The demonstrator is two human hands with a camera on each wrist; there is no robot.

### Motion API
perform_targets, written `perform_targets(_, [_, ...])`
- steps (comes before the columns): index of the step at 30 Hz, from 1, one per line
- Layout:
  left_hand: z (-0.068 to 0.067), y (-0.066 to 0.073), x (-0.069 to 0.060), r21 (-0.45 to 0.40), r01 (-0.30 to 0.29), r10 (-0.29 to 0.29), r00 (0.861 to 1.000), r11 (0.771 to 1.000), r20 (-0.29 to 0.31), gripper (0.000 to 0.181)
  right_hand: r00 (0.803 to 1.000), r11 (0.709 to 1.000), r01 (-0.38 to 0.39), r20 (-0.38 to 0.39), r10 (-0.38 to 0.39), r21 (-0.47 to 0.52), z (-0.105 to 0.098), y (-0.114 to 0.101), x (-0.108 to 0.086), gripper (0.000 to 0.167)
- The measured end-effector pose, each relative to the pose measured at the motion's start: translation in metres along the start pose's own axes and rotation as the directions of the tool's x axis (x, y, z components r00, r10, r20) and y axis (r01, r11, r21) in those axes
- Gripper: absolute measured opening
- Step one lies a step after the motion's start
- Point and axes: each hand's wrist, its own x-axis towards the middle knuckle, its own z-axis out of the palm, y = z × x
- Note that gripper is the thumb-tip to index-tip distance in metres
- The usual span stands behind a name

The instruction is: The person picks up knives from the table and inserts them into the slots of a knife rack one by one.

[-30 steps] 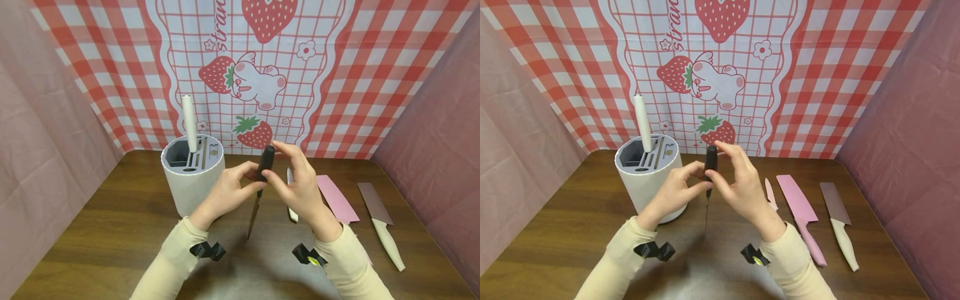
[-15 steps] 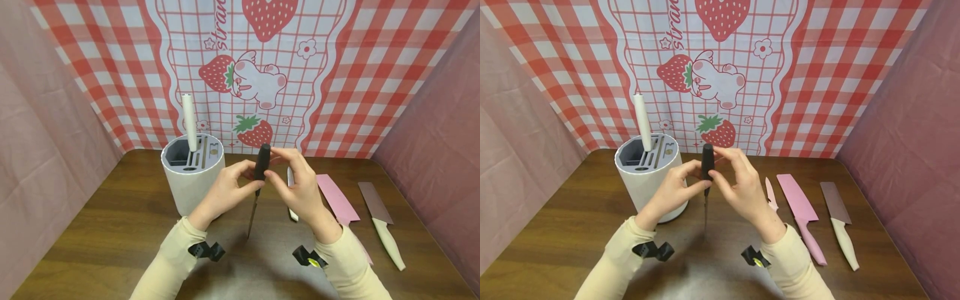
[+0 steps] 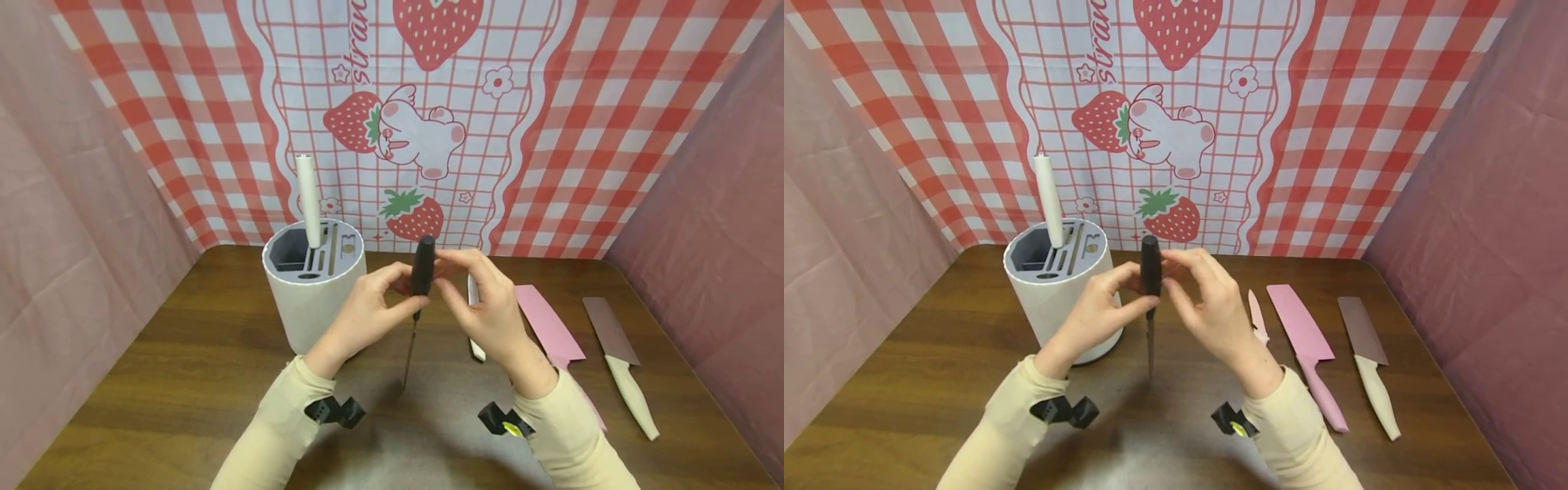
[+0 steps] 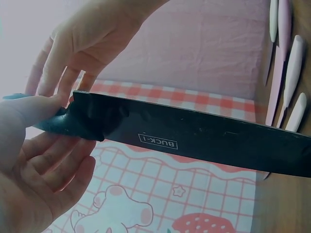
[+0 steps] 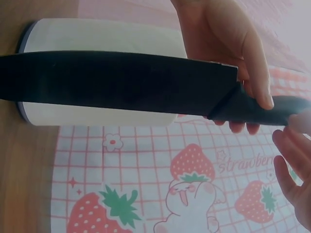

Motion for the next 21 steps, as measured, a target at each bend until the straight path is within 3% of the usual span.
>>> perform_targets(7, [-0.001,0.0,-0.004,-0.005,0.011,-0.011,1.0,1.0,-0.011,0.024,1.0,0.998,0.013,0.016,-0.012,-0.059,-0.002,0.005,-0.003,0.026])
perform_targets(21, [-0.001,0.003,-0.006,-0.047,-0.006,0.004,1.0,0.999,-0.031,0.022,0.997,0.99,0.011,0.083,0.001,-0.14,-0.011,0.015,-0.016,0.021])
